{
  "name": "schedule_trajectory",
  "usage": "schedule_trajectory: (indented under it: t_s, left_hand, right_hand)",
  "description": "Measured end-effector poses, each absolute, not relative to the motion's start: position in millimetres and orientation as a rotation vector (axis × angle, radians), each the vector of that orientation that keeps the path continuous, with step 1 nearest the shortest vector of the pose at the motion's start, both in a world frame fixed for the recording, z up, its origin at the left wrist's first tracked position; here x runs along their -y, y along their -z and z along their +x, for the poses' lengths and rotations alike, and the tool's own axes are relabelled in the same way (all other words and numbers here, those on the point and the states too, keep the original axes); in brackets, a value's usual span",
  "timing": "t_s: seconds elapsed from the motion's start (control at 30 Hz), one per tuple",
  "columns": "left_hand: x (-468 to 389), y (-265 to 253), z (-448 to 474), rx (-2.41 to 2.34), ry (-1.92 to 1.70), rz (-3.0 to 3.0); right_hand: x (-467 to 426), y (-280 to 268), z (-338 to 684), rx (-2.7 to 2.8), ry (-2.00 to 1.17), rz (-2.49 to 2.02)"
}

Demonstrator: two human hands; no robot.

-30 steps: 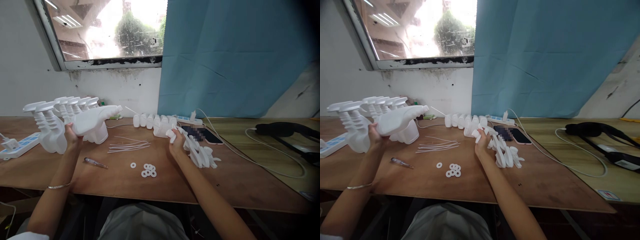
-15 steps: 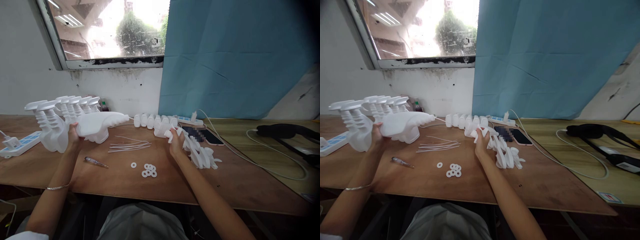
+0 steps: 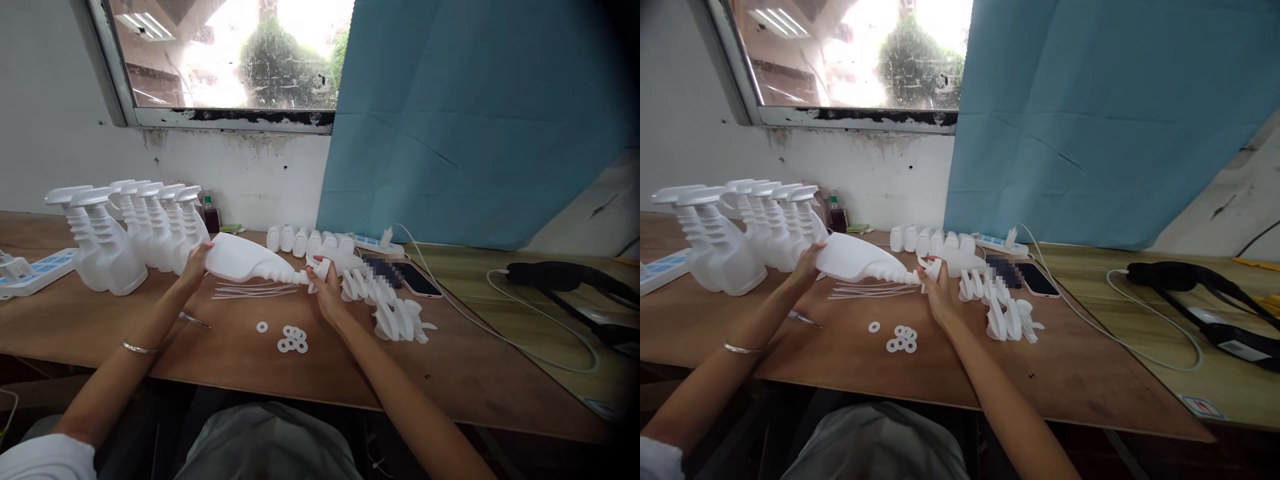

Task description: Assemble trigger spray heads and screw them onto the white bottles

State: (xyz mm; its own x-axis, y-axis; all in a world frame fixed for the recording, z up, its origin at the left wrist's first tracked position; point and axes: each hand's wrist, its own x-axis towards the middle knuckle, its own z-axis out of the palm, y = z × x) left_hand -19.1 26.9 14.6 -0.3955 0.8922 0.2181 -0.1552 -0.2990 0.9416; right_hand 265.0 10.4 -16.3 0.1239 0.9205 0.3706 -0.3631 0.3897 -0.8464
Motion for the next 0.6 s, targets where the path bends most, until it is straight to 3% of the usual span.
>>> schedule_trajectory:
  t_s: [0.6]
  left_hand:
    - [-27.9,8.9,-18.7,-1.106,-1.779,0.959]
  right_hand:
    - [6.6,8.9,266.9,1.312,-1.078,-0.68]
